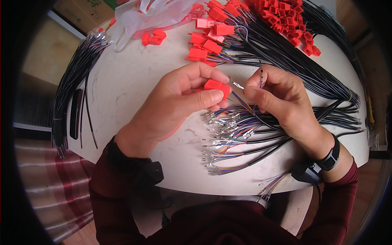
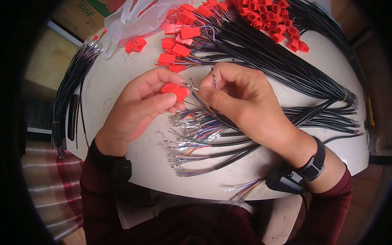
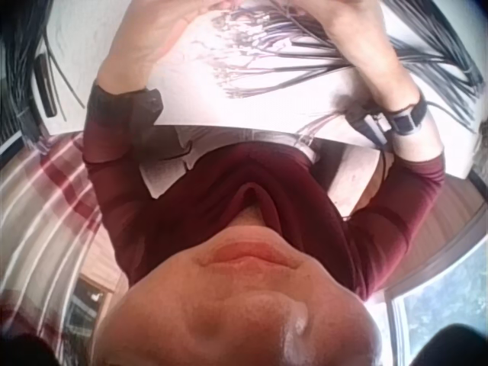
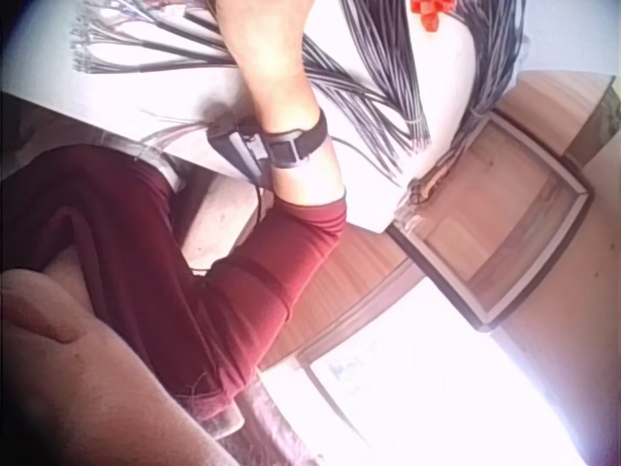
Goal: Inserting small metal wire terminals into red plastic connector housings.
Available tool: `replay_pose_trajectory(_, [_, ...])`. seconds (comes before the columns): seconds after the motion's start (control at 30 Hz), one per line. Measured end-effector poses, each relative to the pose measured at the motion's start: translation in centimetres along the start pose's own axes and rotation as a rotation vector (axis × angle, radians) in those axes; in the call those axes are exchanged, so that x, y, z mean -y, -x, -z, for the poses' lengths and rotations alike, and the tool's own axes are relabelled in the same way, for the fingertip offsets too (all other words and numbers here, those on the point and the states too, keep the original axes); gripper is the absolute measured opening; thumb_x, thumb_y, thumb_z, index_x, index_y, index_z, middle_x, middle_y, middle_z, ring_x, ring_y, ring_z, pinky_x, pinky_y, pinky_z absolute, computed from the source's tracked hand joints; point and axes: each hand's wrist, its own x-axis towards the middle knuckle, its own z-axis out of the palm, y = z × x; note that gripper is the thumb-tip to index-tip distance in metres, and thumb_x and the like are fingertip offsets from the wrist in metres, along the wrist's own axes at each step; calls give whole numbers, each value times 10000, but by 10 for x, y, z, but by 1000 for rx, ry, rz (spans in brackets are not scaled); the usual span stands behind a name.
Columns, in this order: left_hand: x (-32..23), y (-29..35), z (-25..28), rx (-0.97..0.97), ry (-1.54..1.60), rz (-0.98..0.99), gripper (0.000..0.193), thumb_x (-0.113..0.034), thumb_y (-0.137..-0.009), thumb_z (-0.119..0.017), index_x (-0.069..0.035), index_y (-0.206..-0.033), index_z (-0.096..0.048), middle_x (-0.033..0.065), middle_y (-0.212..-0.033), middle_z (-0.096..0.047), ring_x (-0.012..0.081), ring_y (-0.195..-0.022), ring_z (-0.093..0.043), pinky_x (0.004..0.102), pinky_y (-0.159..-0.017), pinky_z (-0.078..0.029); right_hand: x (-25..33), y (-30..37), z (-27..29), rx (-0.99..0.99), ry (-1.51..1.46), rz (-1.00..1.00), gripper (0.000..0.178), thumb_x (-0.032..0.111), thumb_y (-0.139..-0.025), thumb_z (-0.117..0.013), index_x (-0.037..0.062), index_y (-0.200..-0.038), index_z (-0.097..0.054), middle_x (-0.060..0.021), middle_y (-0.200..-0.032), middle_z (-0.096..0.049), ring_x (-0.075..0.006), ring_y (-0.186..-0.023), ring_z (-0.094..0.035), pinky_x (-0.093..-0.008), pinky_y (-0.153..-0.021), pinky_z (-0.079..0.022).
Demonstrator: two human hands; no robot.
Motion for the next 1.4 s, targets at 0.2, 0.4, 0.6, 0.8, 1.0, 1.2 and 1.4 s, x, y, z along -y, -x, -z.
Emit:
replay_pose_trajectory(0.2, [0,0,0,30,125,85,293,-111,-903,-528,-12,-1178,-506,58,-1021,-593,140,-950,-592,258,-846,-464,5,1,5,71,96,29,29,9,-878,-550,5,-851,-562,18,-803,-515,-28,-718,-453,-179,-623,-365])
replay_pose_trajectory(0.4, [2,-2,5,67,177,90,290,-160,-929,-516,-6,-1174,-502,70,-1042,-597,143,-955,-600,248,-839,-471,14,3,4,45,247,1,19,-11,-870,-556,-10,-852,-560,12,-814,-507,-32,-734,-460,-185,-637,-376])
replay_pose_trajectory(0.6, [5,-3,6,74,185,91,280,-179,-944,-500,-8,-1166,-502,73,-1044,-598,145,-947,-612,243,-819,-482,14,2,6,49,430,182,50,-23,-800,-598,6,-819,-562,-17,-728,-499,-62,-602,-465,-218,-518,-378])
replay_pose_trajectory(0.8, [3,-2,6,78,201,94,296,-189,-961,-462,3,-1184,-498,82,-1058,-601,157,-960,-616,240,-817,-488,14,2,6,55,490,194,70,-29,-787,-603,16,-828,-567,-31,-738,-509,-77,-599,-482,-227,-519,-388])
replay_pose_trajectory(1.0, [4,-3,5,70,207,94,323,-203,-968,-446,23,-1193,-492,105,-1051,-615,181,-958,-629,252,-812,-503,18,3,5,75,518,155,57,-48,-782,-566,-3,-804,-593,-33,-786,-536,-78,-684,-505,-206,-578,-410])
replay_pose_trajectory(1.2, [4,-4,2,56,175,79,321,-180,-944,-494,23,-1193,-496,116,-1011,-631,184,-929,-640,255,-791,-515,16,3,5,46,579,213,65,-51,-766,-571,-2,-803,-593,-37,-760,-536,-92,-660,-501,-218,-567,-402])
replay_pose_trajectory(1.4, [1,-1,-1,52,97,70,312,-94,-896,-553,10,-1188,-516,103,-1008,-633,167,-906,-639,251,-789,-513,16,3,4,32,596,280,58,-46,-759,-575,-5,-797,-589,-44,-742,-534,-104,-641,-498,-228,-557,-399])
